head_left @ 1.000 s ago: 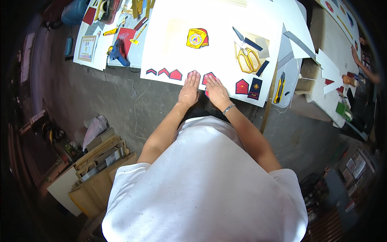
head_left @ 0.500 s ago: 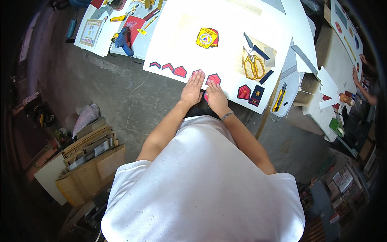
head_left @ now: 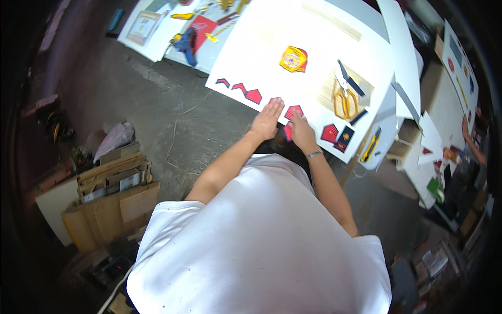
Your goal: The person cuts red and blue insignia patches from a printed sheet using a utility knife, then applies hot glue to the back of each patch and presses them onto a white board in a row. The person repeats this process for several patches, aligning them carefully.
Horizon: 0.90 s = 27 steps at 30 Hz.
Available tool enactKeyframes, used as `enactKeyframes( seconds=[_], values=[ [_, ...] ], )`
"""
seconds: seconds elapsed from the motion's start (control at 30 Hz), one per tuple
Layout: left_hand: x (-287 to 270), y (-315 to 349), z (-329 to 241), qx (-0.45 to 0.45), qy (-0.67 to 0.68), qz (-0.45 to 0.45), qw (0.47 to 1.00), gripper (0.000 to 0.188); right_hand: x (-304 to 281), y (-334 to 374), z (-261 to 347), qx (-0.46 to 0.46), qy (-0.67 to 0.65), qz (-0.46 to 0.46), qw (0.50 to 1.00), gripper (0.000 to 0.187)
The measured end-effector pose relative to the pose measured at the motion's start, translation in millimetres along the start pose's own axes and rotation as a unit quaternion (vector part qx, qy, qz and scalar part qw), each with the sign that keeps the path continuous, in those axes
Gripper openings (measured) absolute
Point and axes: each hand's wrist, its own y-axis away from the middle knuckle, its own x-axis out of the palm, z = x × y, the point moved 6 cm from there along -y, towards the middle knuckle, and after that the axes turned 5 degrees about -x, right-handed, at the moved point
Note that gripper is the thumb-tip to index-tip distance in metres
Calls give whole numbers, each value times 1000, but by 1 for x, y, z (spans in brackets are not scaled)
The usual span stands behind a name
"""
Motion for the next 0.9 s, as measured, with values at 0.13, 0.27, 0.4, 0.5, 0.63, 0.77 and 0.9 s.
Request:
enactKeyframes(
  seconds=[0.13, 0.27, 0.4, 0.5, 0.63, 0.77, 0.9],
  values=[
    [-17, 21, 14, -56, 100, 56, 992, 92, -32, 3, 5, 108, -79, -27, 991, 24],
    [-85, 65, 33, -69, 302, -128, 942, 64, -52, -4, 38, 135, -223, -123, 957, 19],
    [-145, 103, 52, 38, 318, -206, 925, 67, -17, -39, 91, 211, -463, -111, 854, 15],
    [-160, 116, 87, 82, 216, -187, 955, 67, 3, -79, 141, 183, -518, -110, 828, 15],
    [-171, 131, 178, 47, 150, -241, 958, 50, 46, -138, 210, 170, -509, -87, 839, 14],
    [-181, 143, 279, -33, 334, -253, 907, 30, 82, -198, 261, 173, -477, -66, 859, 19],
    [-165, 154, 370, -209, 736, -229, 601, 19, 92, -264, 268, 120, -290, -176, 933, 27]
  ],
)
